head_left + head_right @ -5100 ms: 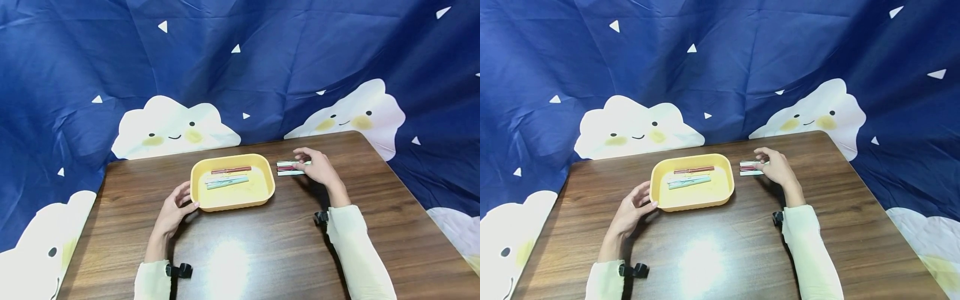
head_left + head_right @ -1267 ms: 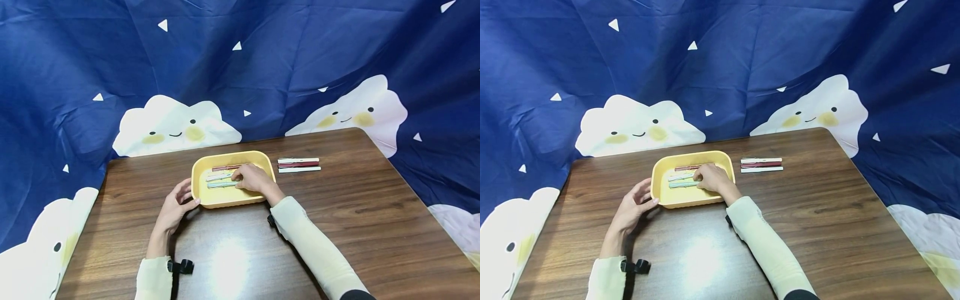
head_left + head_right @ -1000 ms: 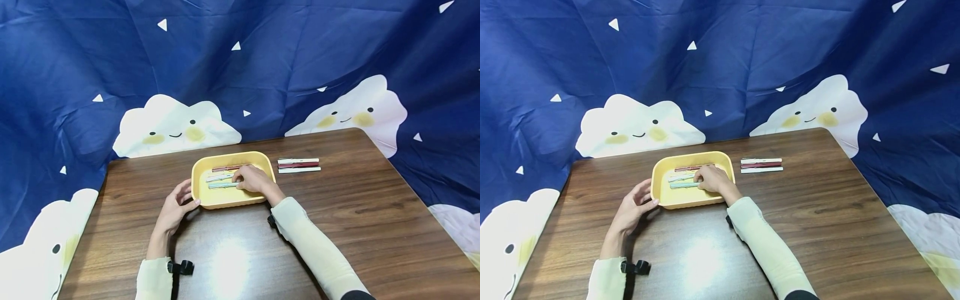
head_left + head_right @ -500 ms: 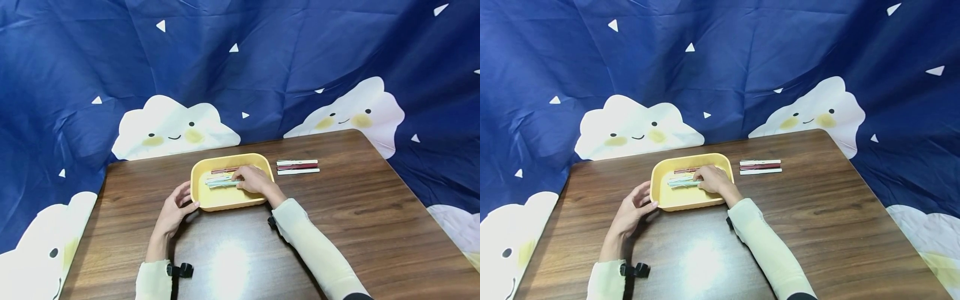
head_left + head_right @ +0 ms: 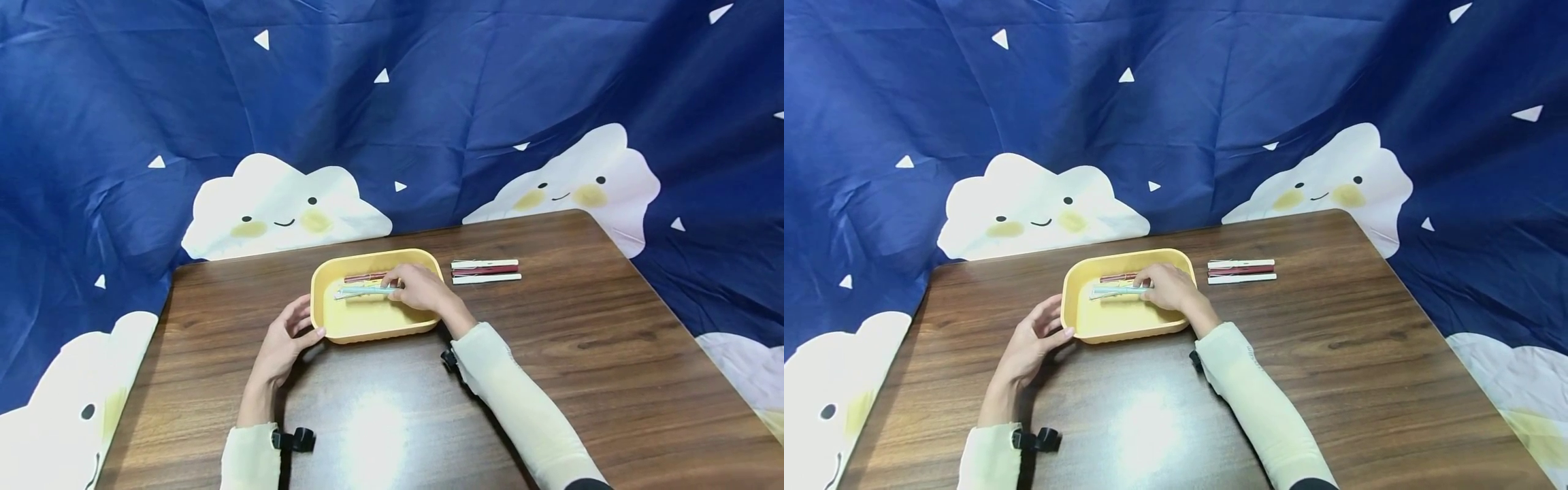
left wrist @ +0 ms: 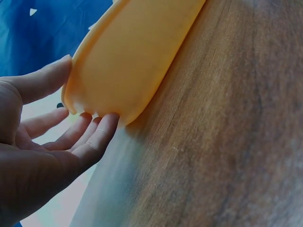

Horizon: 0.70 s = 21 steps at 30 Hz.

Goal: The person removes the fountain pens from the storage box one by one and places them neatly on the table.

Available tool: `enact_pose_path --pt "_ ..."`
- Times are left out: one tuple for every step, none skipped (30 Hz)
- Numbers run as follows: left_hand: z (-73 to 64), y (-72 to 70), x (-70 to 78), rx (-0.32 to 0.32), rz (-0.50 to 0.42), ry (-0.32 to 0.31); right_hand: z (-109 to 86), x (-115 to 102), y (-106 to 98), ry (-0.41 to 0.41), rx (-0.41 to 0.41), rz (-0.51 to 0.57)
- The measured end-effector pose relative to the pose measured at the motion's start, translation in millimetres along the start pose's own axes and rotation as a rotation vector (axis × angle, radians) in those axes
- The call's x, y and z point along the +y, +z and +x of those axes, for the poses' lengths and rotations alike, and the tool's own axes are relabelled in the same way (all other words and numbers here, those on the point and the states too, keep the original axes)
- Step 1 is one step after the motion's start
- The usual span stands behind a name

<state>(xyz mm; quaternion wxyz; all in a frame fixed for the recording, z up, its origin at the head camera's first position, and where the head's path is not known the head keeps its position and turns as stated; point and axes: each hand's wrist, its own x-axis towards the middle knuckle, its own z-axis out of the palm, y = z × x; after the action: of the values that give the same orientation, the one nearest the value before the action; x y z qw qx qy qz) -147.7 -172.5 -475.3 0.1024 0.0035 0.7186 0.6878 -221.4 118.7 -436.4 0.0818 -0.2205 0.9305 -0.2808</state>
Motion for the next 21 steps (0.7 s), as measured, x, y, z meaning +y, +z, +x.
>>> enact_pose_path --pt "0.0 -0.2 0.2 -0.001 0.002 -0.001 -0.9 0 -2 0.001 0.003 0.005" --pt "0.0 -0.3 0.3 -0.001 0.004 -0.002 -1.9 0 -4 0.002 0.007 0.010" --pt "0.0 -0.5 0.4 -0.001 0.006 -0.003 -2.9 0 -5 0.002 0.014 0.010" --pt "-0.1 -0.6 0.6 -0.001 0.008 -0.004 -3.7 1 -7 0.002 0.019 0.012" --pt "-0.1 -0.7 0.8 0.000 0.009 -0.005 -4.6 1 -8 0.001 0.025 0.017" --pt "-0.2 -0.8 0.9 0.000 0.012 -0.006 -5.6 2 -9 -0.001 0.031 0.015" --pt "0.0 -0.9 1.2 0.001 0.012 -0.005 -6.3 2 -11 -0.002 0.039 0.014" --pt "0.2 -1.0 1.3 0.001 0.012 -0.005 -7.0 3 -12 -0.006 0.044 0.015" --pt "0.3 -1.1 1.5 0.000 0.012 -0.005 -7.6 3 -14 -0.010 0.049 0.014" --pt "0.5 -1.2 1.6 0.000 0.012 -0.006 -8.1 3 -15 -0.016 0.053 0.016" --pt "0.7 -1.3 1.7 -0.001 0.012 -0.006 -8.6 4 -16 -0.020 0.057 0.017" --pt "0.9 -1.5 1.7 -0.001 0.012 -0.007 -9.2 4 -17 -0.023 0.062 0.019" --pt "0.9 -1.7 1.7 -0.001 0.011 -0.006 -9.4 4 -18 -0.025 0.067 0.025" --pt "1.0 -1.8 1.6 -0.001 0.012 -0.005 -9.8 4 -19 -0.029 0.070 0.031" --pt "1.0 -1.9 1.6 -0.001 0.012 -0.003 -10.3 4 -20 -0.035 0.074 0.034" --pt "1.0 -1.9 1.6 0.000 0.012 -0.001 -10.8 4 -21 -0.038 0.077 0.042" --pt "0.9 -1.8 1.7 0.000 0.010 0.000 -11.4 5 -21 -0.040 0.080 0.051" --pt "0.7 -1.5 2.0 -0.002 0.007 0.001 -12.1 5 -22 -0.045 0.083 0.059" --pt "0.5 -1.2 2.2 -0.004 0.004 0.002 -12.7 6 -23 -0.048 0.086 0.067" --pt "0.2 -1.0 2.4 -0.006 0.001 0.003 -13.5 7 -23 -0.051 0.091 0.076" --pt "-0.1 -0.7 2.6 -0.007 -0.002 0.002 -14.4 8 -24 -0.057 0.098 0.084"
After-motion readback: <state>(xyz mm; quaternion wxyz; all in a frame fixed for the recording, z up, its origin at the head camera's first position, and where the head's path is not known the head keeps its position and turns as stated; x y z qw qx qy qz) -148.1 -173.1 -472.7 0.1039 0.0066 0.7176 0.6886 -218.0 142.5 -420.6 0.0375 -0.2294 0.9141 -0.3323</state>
